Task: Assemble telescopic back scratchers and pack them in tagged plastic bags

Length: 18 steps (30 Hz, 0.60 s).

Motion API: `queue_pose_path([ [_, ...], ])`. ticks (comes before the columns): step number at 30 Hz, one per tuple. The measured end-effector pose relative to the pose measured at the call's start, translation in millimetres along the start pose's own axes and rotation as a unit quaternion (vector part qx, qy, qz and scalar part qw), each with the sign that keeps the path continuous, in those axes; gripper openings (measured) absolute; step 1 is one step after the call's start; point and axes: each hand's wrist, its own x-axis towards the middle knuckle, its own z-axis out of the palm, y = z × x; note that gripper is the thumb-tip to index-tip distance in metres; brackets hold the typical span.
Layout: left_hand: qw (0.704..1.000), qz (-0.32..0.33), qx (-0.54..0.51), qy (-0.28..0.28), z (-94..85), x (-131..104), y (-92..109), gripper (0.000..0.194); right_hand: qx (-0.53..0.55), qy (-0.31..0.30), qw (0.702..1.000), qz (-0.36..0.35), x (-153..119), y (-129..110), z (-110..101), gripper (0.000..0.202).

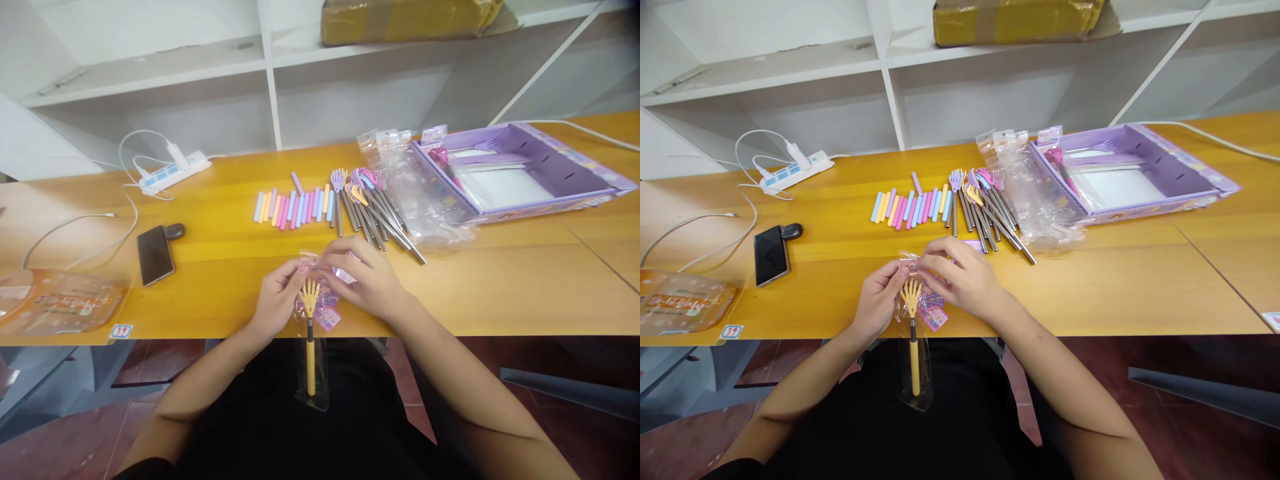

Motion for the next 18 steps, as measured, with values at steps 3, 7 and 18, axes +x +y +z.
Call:
queue_pose_path([
  [3,1.000,0.001,-0.001,0.003,0.1,-0.7,0.1,0.036,0.002,-0.004,1.000,-0.001,-1.5,0.5,0.4,0.027],
  [7,1.000,-0.005,-0.019,0.016,0.3,-2.0,-2.0,0.036,0.021,0.001,1.000,-0.002,-0.6,-1.0,-0.4,0.025],
  [18,0.999,-0.009,-0.043,-0.021,2.6,-4.4,2.0,0.041,0.089,0.053,0.988,0.117,6.3,-8.7,-4.9,0.011],
])
